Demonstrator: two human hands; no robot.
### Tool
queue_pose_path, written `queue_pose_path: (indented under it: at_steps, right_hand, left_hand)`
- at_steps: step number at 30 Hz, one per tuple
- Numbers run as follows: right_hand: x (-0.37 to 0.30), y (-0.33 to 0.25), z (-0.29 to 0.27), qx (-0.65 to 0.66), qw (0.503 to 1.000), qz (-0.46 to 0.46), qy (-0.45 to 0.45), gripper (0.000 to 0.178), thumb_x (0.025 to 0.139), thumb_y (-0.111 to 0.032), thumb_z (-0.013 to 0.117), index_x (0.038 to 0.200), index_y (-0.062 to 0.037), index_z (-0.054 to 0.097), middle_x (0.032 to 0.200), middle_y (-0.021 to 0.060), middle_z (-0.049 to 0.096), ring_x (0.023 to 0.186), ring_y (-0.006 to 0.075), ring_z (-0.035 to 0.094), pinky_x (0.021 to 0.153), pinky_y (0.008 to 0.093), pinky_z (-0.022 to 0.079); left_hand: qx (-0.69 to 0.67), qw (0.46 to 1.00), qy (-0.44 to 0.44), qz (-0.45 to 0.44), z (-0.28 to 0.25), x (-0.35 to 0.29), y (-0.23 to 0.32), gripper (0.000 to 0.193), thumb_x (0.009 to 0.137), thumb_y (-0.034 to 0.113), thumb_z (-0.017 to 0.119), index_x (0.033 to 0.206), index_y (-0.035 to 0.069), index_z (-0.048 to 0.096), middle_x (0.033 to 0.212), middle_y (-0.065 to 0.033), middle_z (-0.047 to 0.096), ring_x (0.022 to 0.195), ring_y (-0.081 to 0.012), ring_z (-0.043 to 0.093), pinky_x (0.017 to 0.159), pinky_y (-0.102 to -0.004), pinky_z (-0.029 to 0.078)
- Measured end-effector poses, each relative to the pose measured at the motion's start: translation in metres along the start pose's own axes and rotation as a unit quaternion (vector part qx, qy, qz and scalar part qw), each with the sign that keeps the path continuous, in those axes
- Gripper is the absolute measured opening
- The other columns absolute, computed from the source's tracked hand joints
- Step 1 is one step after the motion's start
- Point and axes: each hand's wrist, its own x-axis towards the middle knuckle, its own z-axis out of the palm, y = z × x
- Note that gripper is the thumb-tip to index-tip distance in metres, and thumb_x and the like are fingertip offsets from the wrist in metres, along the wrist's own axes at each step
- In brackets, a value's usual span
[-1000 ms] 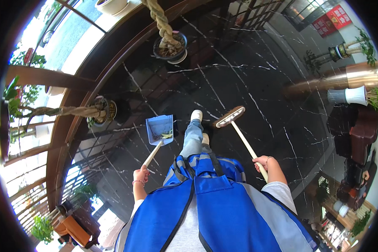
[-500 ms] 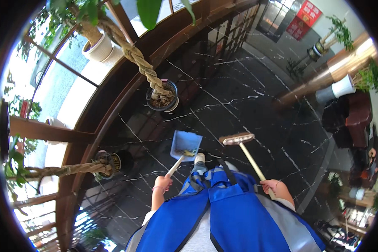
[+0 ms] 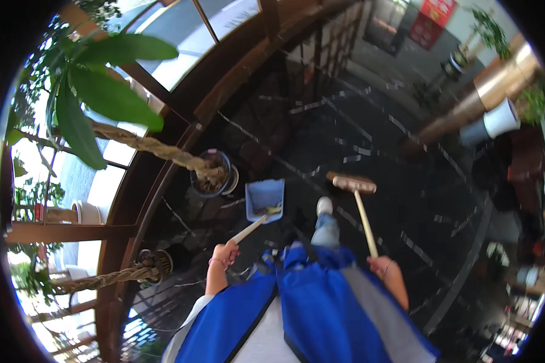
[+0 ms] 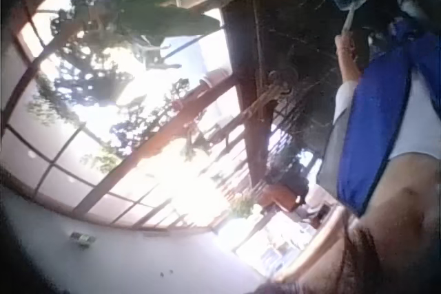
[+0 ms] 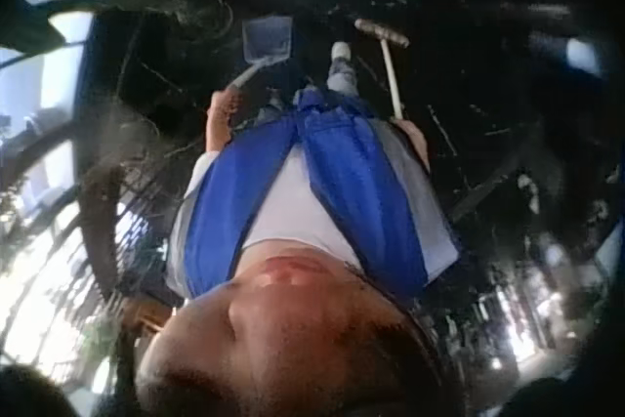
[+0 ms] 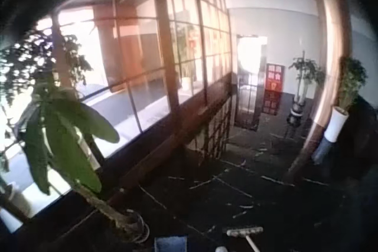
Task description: The person sweeps the floor using a broom and collects debris into a dustpan.
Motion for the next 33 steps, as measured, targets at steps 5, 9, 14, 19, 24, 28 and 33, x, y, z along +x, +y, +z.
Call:
queue_pose_path:
  at_steps: [5,9,14,19,24,28,33]
  right_hand:
    - [0.051,-0.064,-0.100,0.091,0.994,0.045,-0.047,0.026,0.070,-0.019,0.060,0.058,0.0022,0.050,0.046,0.0103,0.047,0.037,0.0213,0.048,0.035,0.0329,0.039]
    - [0.088,-0.120,-0.163,-0.021,0.999,0.041,-0.019,0.027,0.073,-0.019,0.056,0.056,0.0017,0.050,0.046,0.0105,0.048,0.037,0.0204,0.049,0.034,0.0330,0.040]
    - [0.114,-0.190,-0.180,-0.141,0.990,0.002,-0.009,0.028,0.075,-0.018,0.054,0.056,0.0017,0.049,0.046,0.0097,0.049,0.036,0.0188,0.050,0.036,0.0311,0.040]
    - [0.125,-0.265,-0.169,-0.166,0.986,-0.017,-0.009,0.024,0.074,-0.016,0.056,0.062,0.0024,0.047,0.050,0.0081,0.048,0.037,0.0152,0.047,0.035,0.0290,0.041]
    - [0.127,-0.358,-0.144,-0.182,0.981,-0.045,-0.050,0.024,0.075,-0.016,0.056,0.083,0.0024,0.043,0.058,0.0074,0.049,0.042,0.0130,0.048,0.036,0.0269,0.043]
    - [0.143,-0.446,-0.108,-0.169,0.978,-0.055,-0.112,0.020,0.075,-0.014,0.055,0.086,-0.0018,0.043,0.058,0.0051,0.047,0.040,0.0100,0.042,0.034,0.0236,0.038]
    - [0.170,-0.548,-0.059,-0.325,0.938,-0.084,-0.082,0.019,0.076,-0.017,0.052,0.080,0.0013,0.051,0.057,0.0081,0.051,0.043,0.0142,0.050,0.036,0.0262,0.041]
  left_hand:
    - [-0.080,0.994,0.066,-0.029,0.077,0.006,0.065,0.022,0.066,0.015,0.054,0.057,-0.004,0.051,0.046,-0.0070,0.046,0.032,-0.0110,0.037,0.030,-0.0250,0.031]
    - [-0.116,0.989,0.087,-0.038,0.102,0.009,0.101,0.022,0.066,0.015,0.056,0.057,-0.004,0.051,0.050,-0.0077,0.048,0.033,-0.0096,0.035,0.030,-0.0238,0.029]
    - [-0.132,0.986,0.082,-0.056,0.113,-0.001,0.118,0.014,0.068,0.008,0.059,0.061,-0.001,0.051,0.051,-0.0038,0.047,0.035,-0.0078,0.037,0.032,-0.0229,0.031]
    - [-0.132,0.986,0.083,-0.066,0.121,0.016,0.138,0.013,0.069,0.008,0.058,0.061,0.001,0.051,0.049,-0.0020,0.046,0.035,-0.0074,0.037,0.032,-0.0226,0.031]
    - [-0.072,0.991,0.095,-0.065,0.133,0.052,0.165,0.018,0.066,0.011,0.057,0.054,0.001,0.048,0.047,-0.0021,0.045,0.033,-0.0079,0.037,0.030,-0.0234,0.030]
    - [-0.081,0.987,0.107,-0.092,0.132,0.077,0.194,0.018,0.067,0.011,0.057,0.055,0.000,0.048,0.046,-0.0029,0.044,0.032,-0.0093,0.037,0.030,-0.0241,0.030]
    - [-0.122,0.980,0.082,-0.133,0.123,0.091,0.226,0.018,0.068,0.012,0.057,0.056,0.002,0.048,0.047,-0.0026,0.044,0.033,-0.0085,0.037,0.030,-0.0237,0.029]
